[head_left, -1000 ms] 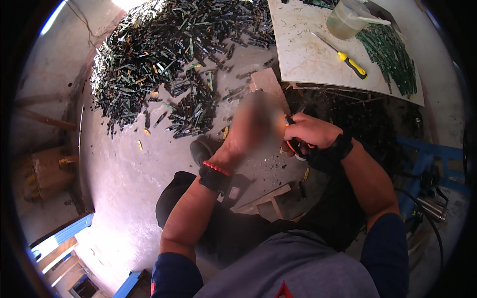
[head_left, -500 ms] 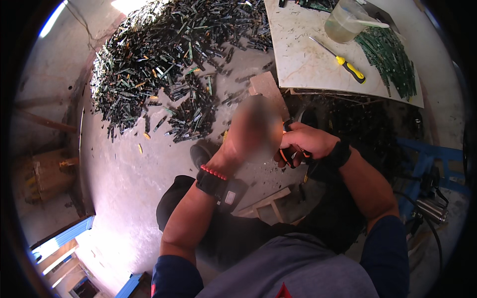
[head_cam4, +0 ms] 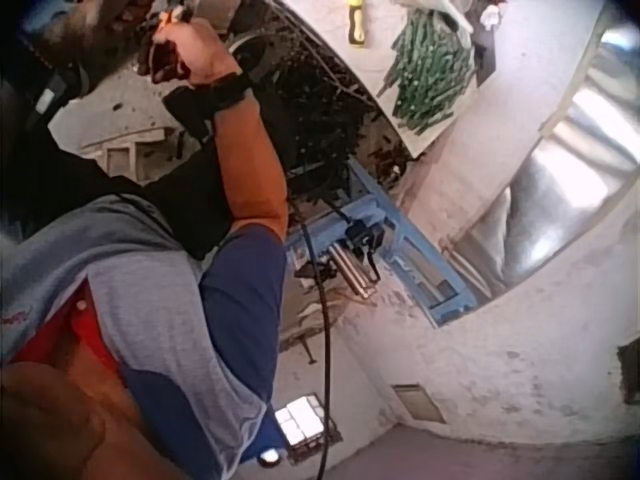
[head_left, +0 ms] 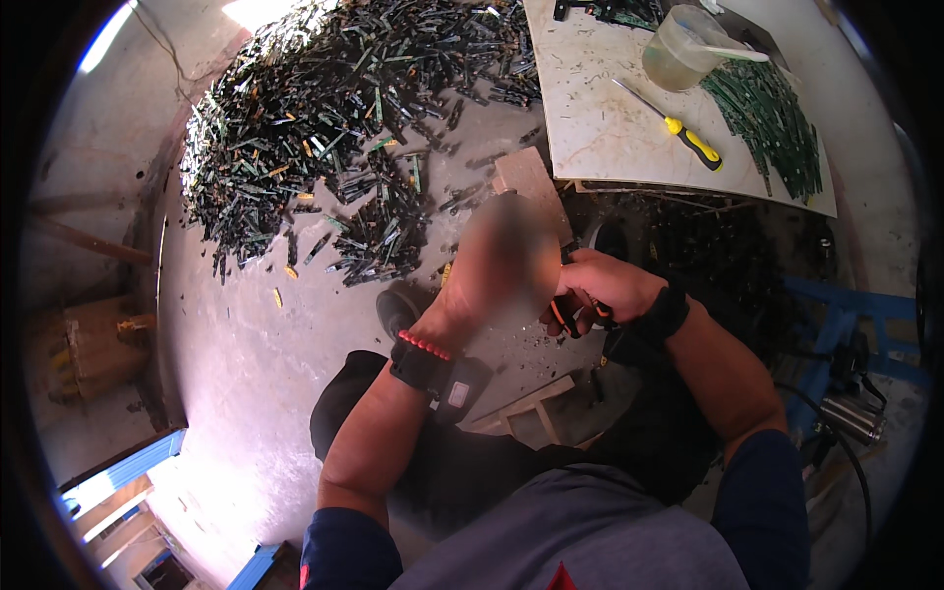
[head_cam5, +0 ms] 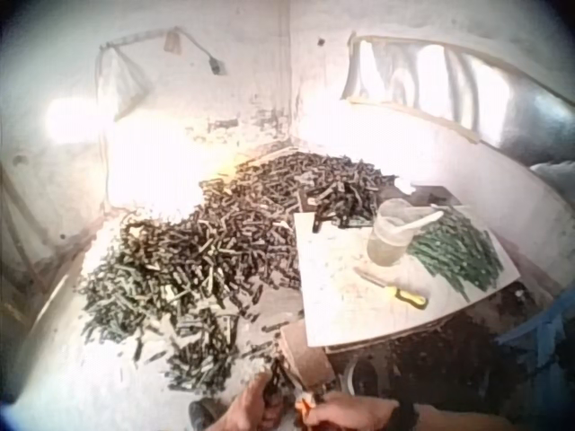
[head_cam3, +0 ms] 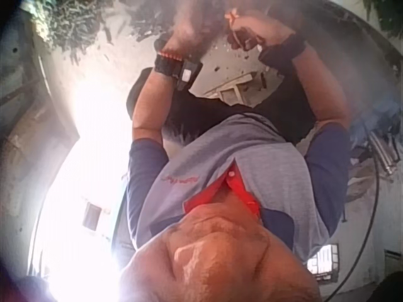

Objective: The person disassembles small green circuit boards using pliers and a screwdriver. They remove components from the boards and place them on a nearby surface. The person works methodically, handling each board individually.

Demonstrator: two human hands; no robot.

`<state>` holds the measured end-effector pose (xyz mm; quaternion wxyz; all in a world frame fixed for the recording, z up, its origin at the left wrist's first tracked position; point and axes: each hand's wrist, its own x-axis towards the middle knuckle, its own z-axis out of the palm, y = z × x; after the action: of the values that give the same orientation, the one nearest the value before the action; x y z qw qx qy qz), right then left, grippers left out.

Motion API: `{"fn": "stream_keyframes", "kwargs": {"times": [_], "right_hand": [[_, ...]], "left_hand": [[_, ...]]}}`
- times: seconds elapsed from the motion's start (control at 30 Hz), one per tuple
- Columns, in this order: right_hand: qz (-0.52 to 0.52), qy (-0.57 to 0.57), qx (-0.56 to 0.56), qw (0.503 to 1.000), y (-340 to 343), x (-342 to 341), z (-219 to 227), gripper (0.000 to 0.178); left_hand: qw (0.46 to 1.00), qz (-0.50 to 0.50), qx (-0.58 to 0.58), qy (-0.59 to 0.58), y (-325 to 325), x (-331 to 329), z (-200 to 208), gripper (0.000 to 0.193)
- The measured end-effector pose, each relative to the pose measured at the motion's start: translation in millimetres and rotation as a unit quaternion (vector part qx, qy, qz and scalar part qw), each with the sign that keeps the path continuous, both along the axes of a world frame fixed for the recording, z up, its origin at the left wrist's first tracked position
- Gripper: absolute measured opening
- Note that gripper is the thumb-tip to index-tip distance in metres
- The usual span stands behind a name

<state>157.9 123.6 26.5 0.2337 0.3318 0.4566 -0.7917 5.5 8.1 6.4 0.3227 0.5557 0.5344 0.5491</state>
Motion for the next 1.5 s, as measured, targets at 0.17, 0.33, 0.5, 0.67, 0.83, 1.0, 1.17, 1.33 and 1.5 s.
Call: {"fn": "stream_keyframes", "kwargs": {"times": [0.17,0.33,0.5,0.67,0.83,1.0,1.17,1.33,1.5], "right_hand": [[-0.003,-0.006,0.019,1.000,2,0,-3,0.027],[0.009,-0.002,0.044,0.999,6,1,-6,0.029],[0.011,0.000,0.046,0.999,6,2,-9,0.028],[-0.022,-0.017,0.047,0.998,0,0,-4,0.024],[-0.014,-0.001,0.068,0.998,0,0,-10,0.027],[0.014,0.007,0.088,0.996,1,-1,-11,0.029],[-0.013,-0.001,0.074,0.997,-3,0,-9,0.027],[-0.034,0.005,0.069,0.997,-7,-1,-4,0.025],[-0.001,-0.002,0.081,0.997,-2,1,-6,0.022]], "left_hand": [[0.807,0.050,-0.361,-0.464,-4,-8,-7,0.047],[0.814,0.059,-0.345,-0.464,-3,-3,-13,0.051],[0.814,0.064,-0.338,-0.467,-4,-2,-10,0.050],[0.811,0.072,-0.349,-0.464,-4,-3,-11,0.050],[0.808,0.070,-0.350,-0.469,-4,-4,-12,0.049],[0.813,0.065,-0.343,-0.466,-5,-6,-14,0.049],[0.824,0.075,-0.338,-0.449,-6,-3,-15,0.049],[0.818,0.081,-0.348,-0.451,-5,-3,-13,0.048],[0.823,0.085,-0.346,-0.443,-5,-1,-11,0.048]]}}
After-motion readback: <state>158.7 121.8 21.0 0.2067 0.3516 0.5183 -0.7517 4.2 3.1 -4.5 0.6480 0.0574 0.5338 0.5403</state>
